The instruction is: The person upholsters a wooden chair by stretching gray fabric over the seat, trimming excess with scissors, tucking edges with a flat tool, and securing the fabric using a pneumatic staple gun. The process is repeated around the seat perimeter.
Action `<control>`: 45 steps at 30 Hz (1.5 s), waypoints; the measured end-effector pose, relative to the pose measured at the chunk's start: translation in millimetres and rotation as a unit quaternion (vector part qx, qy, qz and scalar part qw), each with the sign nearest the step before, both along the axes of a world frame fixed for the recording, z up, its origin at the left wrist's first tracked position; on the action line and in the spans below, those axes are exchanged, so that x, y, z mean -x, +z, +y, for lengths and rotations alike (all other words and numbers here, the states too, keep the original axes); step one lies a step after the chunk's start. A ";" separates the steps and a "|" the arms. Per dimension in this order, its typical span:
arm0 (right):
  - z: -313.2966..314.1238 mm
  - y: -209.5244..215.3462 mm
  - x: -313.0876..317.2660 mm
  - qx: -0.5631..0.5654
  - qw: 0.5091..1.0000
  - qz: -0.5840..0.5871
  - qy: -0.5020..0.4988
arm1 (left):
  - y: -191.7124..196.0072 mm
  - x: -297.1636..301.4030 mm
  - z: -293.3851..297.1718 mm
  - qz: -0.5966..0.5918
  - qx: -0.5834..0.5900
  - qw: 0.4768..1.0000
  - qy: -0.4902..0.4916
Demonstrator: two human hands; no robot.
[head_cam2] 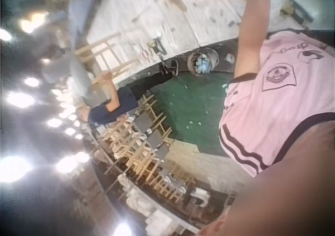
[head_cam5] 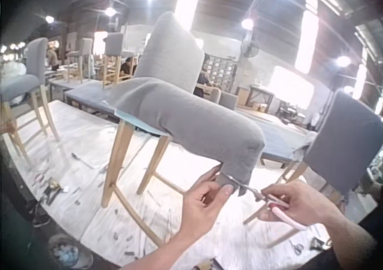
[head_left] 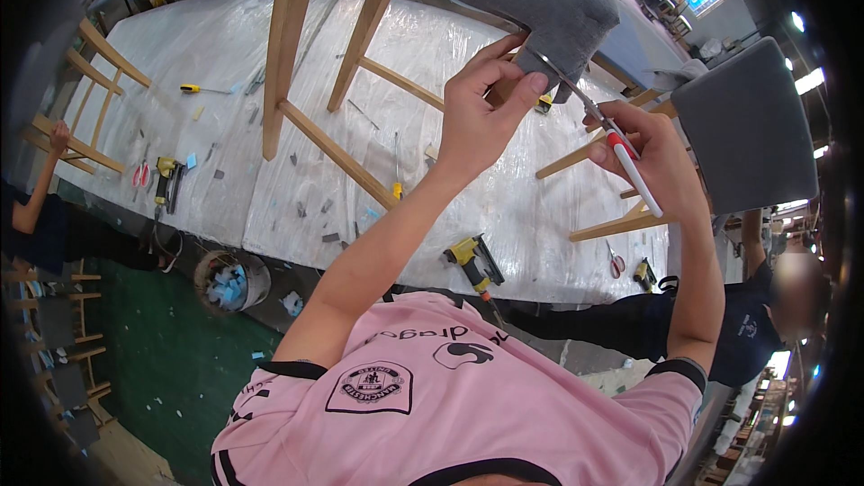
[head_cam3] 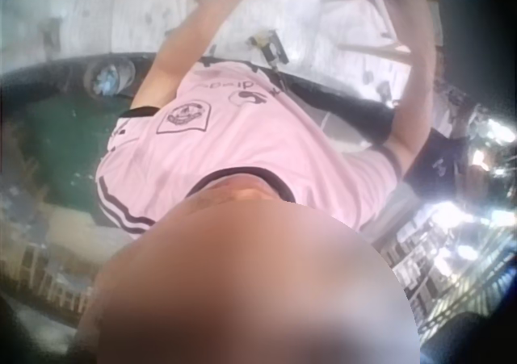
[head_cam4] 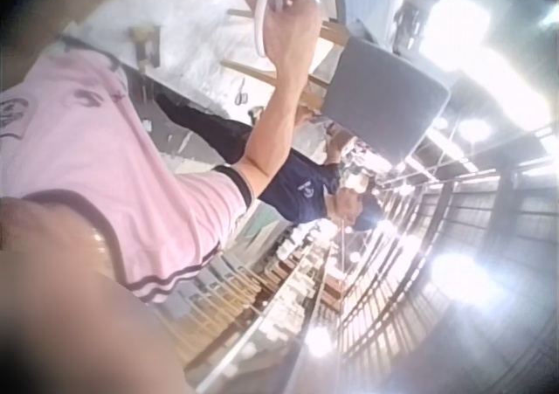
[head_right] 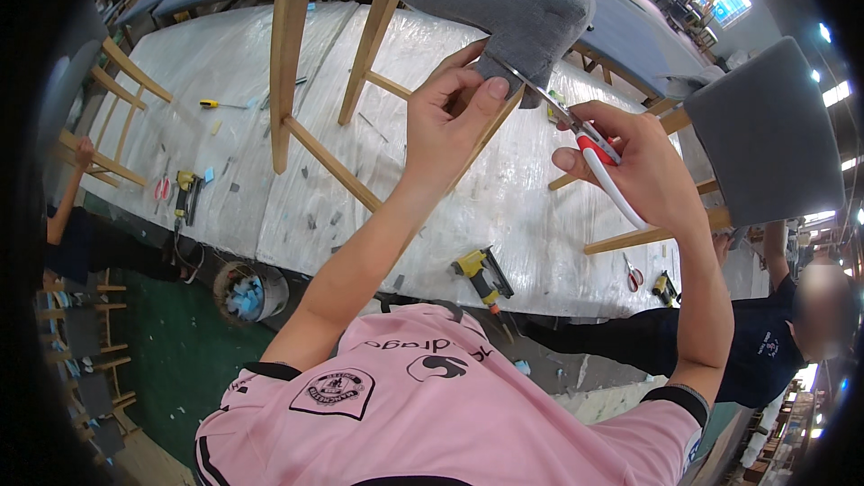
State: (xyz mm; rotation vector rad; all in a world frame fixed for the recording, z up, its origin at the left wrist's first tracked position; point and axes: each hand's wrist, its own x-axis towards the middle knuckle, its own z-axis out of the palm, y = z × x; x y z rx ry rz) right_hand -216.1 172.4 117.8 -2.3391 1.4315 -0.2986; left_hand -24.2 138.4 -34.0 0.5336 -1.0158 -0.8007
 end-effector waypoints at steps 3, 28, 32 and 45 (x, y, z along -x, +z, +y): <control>-4.4 3.0 1.8 0.001 1.000 0.006 0.008 | 0.7 0.4 0.2 0.006 -0.003 1.000 -0.002; -103.4 -89.1 123.8 -0.016 0.958 -0.203 0.200 | -6.9 6.2 21.4 -0.173 0.050 0.969 0.171; -151.4 -99.1 125.8 -0.020 0.956 -0.157 0.247 | 0.4 12.7 33.8 -0.202 0.016 0.961 0.188; -193.9 -82.6 77.2 -0.053 0.922 -0.140 0.357 | 12.0 44.0 28.5 -0.346 -0.033 0.882 0.319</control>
